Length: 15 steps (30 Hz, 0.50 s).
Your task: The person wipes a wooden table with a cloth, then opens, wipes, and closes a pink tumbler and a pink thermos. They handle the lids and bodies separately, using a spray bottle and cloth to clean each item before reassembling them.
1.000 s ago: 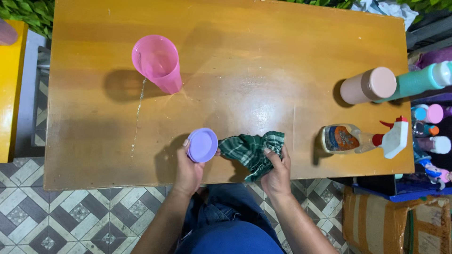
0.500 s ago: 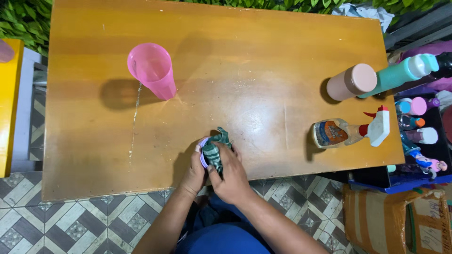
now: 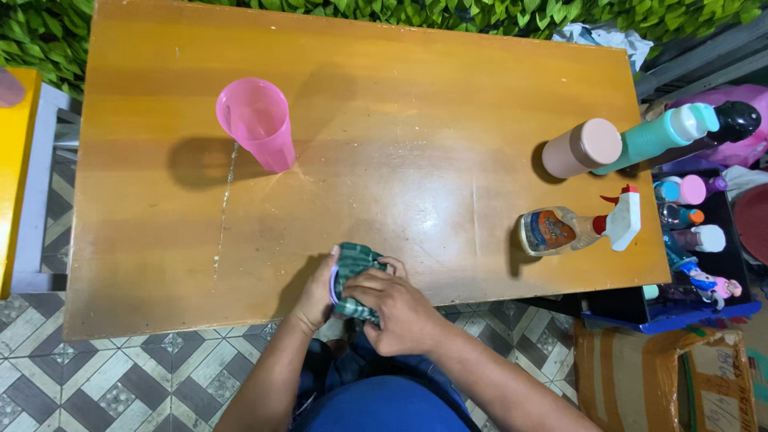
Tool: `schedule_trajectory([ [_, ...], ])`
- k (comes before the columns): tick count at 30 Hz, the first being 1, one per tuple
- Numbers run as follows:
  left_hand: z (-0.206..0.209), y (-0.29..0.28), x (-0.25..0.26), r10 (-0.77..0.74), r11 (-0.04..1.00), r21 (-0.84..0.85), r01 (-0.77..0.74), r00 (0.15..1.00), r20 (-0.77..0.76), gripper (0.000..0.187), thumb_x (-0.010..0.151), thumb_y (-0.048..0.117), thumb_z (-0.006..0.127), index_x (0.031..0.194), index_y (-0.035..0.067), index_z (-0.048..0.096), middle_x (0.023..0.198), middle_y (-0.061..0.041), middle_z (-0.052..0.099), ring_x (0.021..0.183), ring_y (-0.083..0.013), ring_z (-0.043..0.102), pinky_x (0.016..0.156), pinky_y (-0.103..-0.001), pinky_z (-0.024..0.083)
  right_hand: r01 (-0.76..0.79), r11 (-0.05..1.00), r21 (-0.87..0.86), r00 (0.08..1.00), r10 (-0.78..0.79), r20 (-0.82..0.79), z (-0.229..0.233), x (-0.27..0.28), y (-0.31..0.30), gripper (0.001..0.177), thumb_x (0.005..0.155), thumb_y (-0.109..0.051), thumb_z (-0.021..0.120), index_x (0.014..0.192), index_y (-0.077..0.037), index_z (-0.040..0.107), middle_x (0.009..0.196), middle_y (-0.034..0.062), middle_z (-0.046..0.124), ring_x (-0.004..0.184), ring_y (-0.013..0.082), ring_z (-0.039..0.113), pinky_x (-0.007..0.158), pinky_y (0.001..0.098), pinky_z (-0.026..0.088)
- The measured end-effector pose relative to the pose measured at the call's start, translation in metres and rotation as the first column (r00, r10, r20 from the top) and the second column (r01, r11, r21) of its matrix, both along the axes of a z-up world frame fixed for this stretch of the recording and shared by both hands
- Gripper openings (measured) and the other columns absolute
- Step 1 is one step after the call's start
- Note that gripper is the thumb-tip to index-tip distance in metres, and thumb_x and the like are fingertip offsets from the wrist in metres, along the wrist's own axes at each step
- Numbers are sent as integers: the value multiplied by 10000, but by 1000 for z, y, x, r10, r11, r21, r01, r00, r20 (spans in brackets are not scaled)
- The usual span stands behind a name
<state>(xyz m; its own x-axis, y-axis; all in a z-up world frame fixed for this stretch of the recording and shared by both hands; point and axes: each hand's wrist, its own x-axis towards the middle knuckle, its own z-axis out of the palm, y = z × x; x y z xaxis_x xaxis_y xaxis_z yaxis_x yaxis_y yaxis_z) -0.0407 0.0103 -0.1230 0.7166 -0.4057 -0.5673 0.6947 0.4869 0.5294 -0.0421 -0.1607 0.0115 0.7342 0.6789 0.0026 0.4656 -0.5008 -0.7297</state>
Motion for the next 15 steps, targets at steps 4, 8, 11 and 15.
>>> schedule_trajectory([
  [4,6,-9,7,-237,915,304,264,963,-124,684,1070,621,332,1116,59,720,901,-126,661,759,-227,594,671,-399,456,16,985,-169,1000,-13,19,4,4,-10,389,623,-48,684,1011,-54,712,1040,104,698,1114,278,652,1199,534,289],
  [8,6,-16,9,-143,870,493,-23,945,295,651,1010,566,370,1157,38,720,1053,-97,762,944,-183,683,863,-331,563,201,950,-238,970,-160,180,-1,-7,1,470,675,-11,656,1144,12,637,1147,183,633,1184,339,596,1211,617,196],
  [11,-3,-17,3,-151,884,453,117,988,40,698,1030,580,307,1227,54,720,1102,-107,761,1032,-180,683,965,-293,513,294,932,-211,943,-246,225,-14,-22,16,636,682,0,637,1300,102,532,1300,286,545,1275,411,509,1172,639,145],
  [15,-23,-17,-6,15,972,225,-71,970,242,663,1049,515,270,1341,38,627,1249,-93,705,1137,-168,653,1028,-301,491,299,939,-168,954,-290,80,-29,-21,15,709,699,35,593,1400,90,509,1420,270,523,1379,388,468,1228,600,141],
])
